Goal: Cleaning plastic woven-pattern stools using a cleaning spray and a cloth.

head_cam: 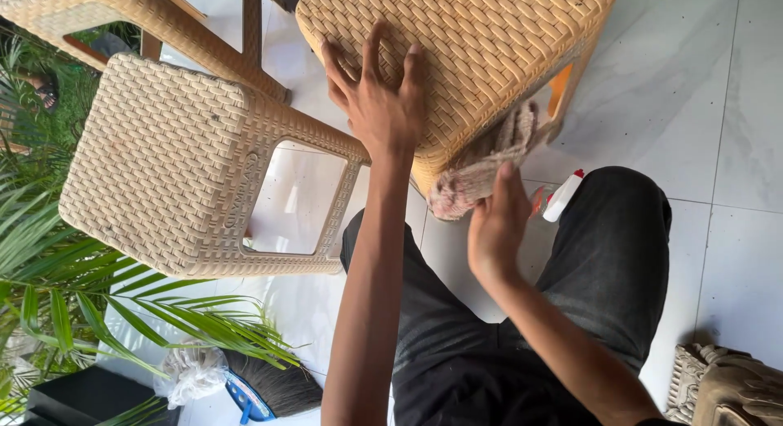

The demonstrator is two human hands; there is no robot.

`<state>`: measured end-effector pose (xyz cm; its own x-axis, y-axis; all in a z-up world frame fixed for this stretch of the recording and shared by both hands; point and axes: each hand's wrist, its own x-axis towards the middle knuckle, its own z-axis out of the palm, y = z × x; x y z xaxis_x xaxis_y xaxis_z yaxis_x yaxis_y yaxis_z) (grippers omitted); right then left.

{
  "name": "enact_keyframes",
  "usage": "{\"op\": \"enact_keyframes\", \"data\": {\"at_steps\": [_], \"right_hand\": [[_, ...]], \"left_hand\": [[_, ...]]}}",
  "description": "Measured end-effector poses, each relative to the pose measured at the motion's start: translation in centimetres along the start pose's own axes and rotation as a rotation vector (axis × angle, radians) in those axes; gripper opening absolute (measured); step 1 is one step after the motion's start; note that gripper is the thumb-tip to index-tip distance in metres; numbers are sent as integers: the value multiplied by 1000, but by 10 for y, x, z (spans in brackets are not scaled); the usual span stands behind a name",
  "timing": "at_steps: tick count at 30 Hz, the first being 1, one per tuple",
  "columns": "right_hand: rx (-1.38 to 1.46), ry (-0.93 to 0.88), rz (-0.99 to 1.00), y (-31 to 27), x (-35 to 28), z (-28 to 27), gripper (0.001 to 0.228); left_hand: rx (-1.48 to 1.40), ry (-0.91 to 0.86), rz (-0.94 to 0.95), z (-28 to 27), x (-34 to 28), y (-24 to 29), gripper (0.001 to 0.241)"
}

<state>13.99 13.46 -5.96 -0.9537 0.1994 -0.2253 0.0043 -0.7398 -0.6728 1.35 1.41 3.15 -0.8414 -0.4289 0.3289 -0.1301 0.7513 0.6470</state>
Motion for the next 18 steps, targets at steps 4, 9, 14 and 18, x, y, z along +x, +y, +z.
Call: {"op": "enact_keyframes", "data": {"at_steps": [4, 9, 14, 18], "right_hand": [[-835, -121, -550, -24, 4, 54, 38], [-1333, -281, -1170, -50, 56, 81, 27], [-1248, -336, -1057, -61, 91, 58, 29], [-1196, -442, -981, -98, 138, 44, 32]], "left_hand": [[-148, 51, -125, 5, 0, -9, 70], [-513, 95, -392, 17, 1, -18, 101], [-811, 204, -481, 28, -6, -14, 114], [-1112, 32, -663, 50, -10, -4, 121]]}}
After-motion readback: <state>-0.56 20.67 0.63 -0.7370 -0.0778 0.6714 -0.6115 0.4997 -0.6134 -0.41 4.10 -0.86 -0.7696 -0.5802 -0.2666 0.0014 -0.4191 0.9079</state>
